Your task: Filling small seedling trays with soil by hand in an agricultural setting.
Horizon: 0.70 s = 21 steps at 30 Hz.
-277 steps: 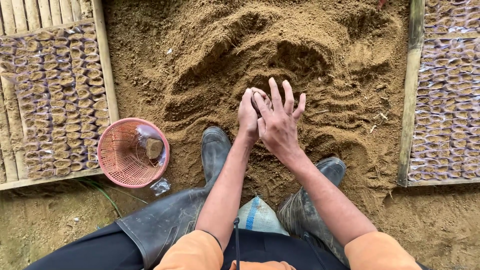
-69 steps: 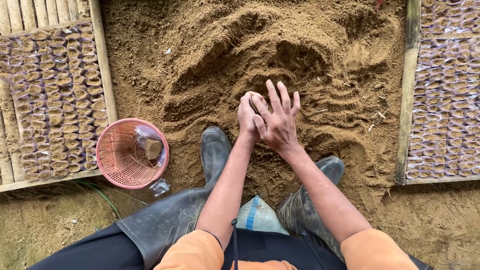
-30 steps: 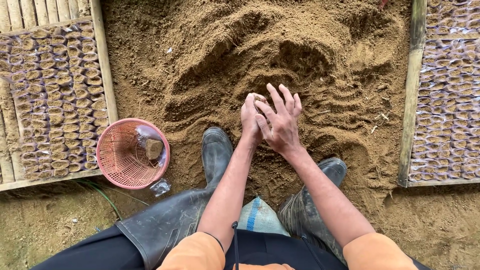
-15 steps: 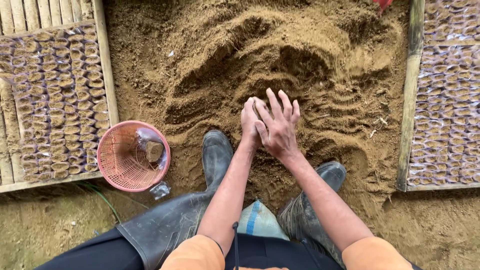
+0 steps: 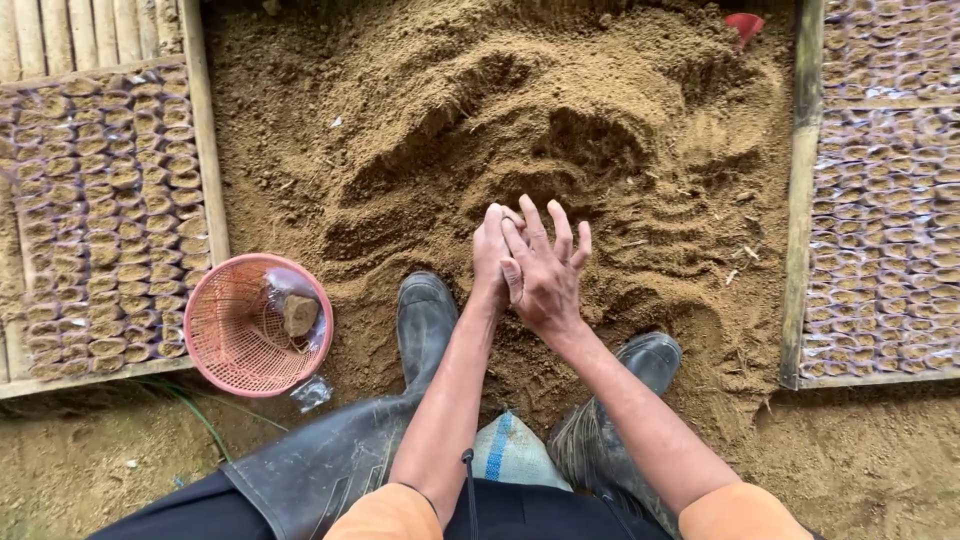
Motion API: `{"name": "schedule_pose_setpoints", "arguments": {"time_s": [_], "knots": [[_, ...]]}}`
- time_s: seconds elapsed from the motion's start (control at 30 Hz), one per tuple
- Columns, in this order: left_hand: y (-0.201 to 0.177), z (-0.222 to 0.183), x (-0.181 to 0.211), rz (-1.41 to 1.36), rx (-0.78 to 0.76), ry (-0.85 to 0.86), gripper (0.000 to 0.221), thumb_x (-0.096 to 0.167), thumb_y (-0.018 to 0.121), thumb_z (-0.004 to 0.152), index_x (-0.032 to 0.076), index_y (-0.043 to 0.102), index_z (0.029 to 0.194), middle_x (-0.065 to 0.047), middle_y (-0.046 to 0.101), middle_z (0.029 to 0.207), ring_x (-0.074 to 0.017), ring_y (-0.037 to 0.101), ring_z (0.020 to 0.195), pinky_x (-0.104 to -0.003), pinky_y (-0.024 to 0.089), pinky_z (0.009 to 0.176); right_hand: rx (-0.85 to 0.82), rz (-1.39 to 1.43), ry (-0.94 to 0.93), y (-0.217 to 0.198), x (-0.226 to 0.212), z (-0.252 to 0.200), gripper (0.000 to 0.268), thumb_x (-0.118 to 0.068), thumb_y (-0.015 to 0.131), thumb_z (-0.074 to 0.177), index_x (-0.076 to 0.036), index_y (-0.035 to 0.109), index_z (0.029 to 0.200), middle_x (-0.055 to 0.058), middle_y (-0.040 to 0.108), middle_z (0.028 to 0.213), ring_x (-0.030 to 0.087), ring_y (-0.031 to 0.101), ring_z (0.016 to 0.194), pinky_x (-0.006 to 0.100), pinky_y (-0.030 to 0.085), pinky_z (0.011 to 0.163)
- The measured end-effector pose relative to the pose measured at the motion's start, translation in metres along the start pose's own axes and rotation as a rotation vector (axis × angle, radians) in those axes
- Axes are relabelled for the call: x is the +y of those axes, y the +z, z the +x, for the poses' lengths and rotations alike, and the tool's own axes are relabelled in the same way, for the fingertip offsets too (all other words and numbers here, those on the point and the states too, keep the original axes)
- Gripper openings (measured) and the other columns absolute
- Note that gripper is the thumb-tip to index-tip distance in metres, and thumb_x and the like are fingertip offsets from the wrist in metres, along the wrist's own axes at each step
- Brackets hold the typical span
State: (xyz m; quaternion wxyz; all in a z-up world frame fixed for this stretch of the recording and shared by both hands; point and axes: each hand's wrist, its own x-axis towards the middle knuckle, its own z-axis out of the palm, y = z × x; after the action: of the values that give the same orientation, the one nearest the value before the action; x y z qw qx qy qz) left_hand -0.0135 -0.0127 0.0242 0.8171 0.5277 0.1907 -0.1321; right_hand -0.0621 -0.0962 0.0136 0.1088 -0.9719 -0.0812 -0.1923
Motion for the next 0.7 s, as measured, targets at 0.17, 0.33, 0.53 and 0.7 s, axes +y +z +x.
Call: {"name": "schedule_pose_setpoints", "arguments": {"time_s": [0.17, 0.33, 0.53, 0.7], "knots": [[-0.001, 0.006, -0.013, -0.144, 0.013, -0.049, 0.045, 0.035, 0.038, 0.107, 0.006, 0.062, 0.083, -0.006, 0.053, 0.061, -0.0145, 0.056, 0.052, -0.025, 0.046, 0.044, -0.023, 0.041, -0.004, -0.017, -0.001, 0.013, 0.066, -0.060, 0.020, 0.104, -0.022, 0.068, 0.127, 0.011, 0.043, 0.159, 0.036, 0.025, 0.149, 0.061, 0.002, 0.114], [-0.010, 0.024, -0.042, -0.190, 0.023, -0.009, 0.049, 0.047, 0.034, 0.106, 0.011, 0.067, 0.109, -0.006, 0.052, 0.063, -0.0141, 0.052, 0.054, -0.028, 0.048, 0.045, -0.018, 0.298, 0.057, -0.026, 0.009, 0.025, 0.059, -0.064, 0.036, 0.101, -0.022, 0.063, 0.134, 0.013, 0.038, 0.160, 0.038, 0.024, 0.147, 0.063, 0.007, 0.114], [0.010, 0.001, -0.006, -0.490, -0.055, 0.136, 0.063, 0.061, 0.012, 0.108, 0.014, 0.040, 0.138, -0.012, 0.062, 0.091, -0.0159, 0.059, 0.079, -0.028, 0.051, 0.064, -0.193, 0.332, 0.037, -0.050, 0.017, 0.057, 0.046, -0.046, 0.072, 0.091, -0.013, 0.067, 0.123, 0.013, 0.045, 0.153, 0.036, 0.027, 0.145, 0.062, 0.020, 0.113], [0.017, -0.015, 0.001, -0.487, -0.118, 0.161, 0.078, 0.069, 0.004, 0.104, 0.015, 0.019, 0.159, -0.025, 0.048, 0.145, -0.0319, 0.051, 0.129, -0.048, 0.044, 0.111, -0.338, 0.210, -0.060, -0.060, 0.023, 0.074, 0.034, -0.036, 0.078, 0.086, -0.016, 0.069, 0.111, 0.004, 0.050, 0.141, 0.030, 0.031, 0.140, 0.058, 0.026, 0.110]]}}
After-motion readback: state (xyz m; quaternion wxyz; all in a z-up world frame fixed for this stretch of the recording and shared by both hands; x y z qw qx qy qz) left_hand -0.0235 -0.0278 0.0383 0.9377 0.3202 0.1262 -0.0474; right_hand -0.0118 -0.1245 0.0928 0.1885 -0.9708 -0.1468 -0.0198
